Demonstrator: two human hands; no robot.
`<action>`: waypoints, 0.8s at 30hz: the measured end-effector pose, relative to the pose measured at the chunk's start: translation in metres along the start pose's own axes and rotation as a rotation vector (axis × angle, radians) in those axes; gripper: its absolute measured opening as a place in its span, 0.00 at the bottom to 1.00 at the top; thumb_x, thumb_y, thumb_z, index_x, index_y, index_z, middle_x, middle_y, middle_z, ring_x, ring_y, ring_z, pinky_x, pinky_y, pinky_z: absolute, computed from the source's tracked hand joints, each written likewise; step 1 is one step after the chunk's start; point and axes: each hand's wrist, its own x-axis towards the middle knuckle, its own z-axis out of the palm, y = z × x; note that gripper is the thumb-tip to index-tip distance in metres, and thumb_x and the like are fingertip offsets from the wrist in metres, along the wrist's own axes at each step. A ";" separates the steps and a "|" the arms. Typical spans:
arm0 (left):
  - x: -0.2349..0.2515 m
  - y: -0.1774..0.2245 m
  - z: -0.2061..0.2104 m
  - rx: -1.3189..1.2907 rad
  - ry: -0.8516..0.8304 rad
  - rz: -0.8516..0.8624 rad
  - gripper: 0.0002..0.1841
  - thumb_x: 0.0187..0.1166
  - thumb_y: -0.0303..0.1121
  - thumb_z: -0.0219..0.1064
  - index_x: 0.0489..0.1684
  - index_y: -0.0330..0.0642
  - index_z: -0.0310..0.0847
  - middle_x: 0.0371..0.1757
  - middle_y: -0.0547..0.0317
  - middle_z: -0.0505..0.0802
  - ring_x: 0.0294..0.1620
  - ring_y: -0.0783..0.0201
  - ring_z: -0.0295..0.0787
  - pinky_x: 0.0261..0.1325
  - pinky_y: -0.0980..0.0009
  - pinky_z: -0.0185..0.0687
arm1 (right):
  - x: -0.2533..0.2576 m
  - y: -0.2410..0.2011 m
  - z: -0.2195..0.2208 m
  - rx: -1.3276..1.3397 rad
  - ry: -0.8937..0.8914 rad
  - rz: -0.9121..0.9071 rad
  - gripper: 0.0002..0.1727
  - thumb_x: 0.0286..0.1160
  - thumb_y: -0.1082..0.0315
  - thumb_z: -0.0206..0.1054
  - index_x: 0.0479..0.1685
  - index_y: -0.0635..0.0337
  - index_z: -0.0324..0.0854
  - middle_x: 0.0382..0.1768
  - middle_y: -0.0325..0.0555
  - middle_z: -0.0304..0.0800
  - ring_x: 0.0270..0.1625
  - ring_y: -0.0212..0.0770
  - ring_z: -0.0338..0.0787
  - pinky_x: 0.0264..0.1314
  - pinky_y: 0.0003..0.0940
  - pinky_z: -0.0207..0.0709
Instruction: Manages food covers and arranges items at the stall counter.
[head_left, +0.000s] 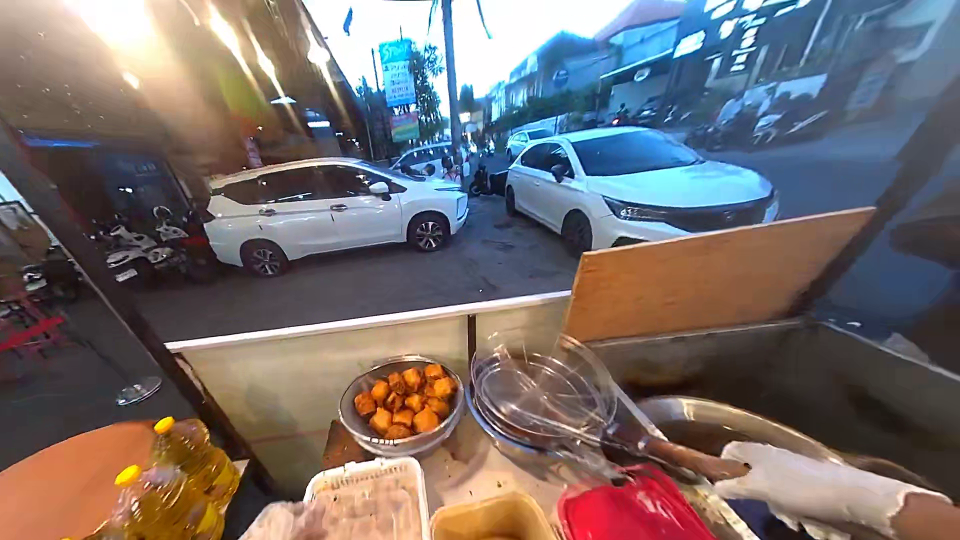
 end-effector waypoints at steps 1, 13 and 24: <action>0.044 0.012 -0.011 -0.030 0.016 -0.004 0.34 0.86 0.62 0.55 0.64 0.38 0.85 0.56 0.51 0.96 0.56 0.53 0.95 0.62 0.51 0.88 | 0.007 -0.013 -0.001 -0.033 -0.002 0.017 0.30 0.79 0.42 0.70 0.59 0.61 0.79 0.30 0.56 0.89 0.26 0.50 0.89 0.34 0.50 0.87; 0.331 0.057 -0.057 0.565 -0.006 0.023 0.36 0.89 0.62 0.46 0.61 0.36 0.87 0.67 0.37 0.89 0.73 0.42 0.83 0.75 0.38 0.74 | 0.097 -0.342 0.029 -0.036 -0.101 -0.105 0.40 0.84 0.30 0.51 0.59 0.62 0.85 0.44 0.56 0.95 0.42 0.54 0.96 0.52 0.57 0.88; 0.379 0.068 -0.070 0.557 -0.110 0.227 0.26 0.80 0.52 0.64 0.53 0.34 0.88 0.60 0.38 0.91 0.66 0.42 0.86 0.70 0.37 0.77 | 0.153 -0.403 0.138 0.770 0.189 -0.010 0.19 0.82 0.60 0.58 0.60 0.64 0.78 0.40 0.58 0.94 0.35 0.52 0.96 0.39 0.51 0.92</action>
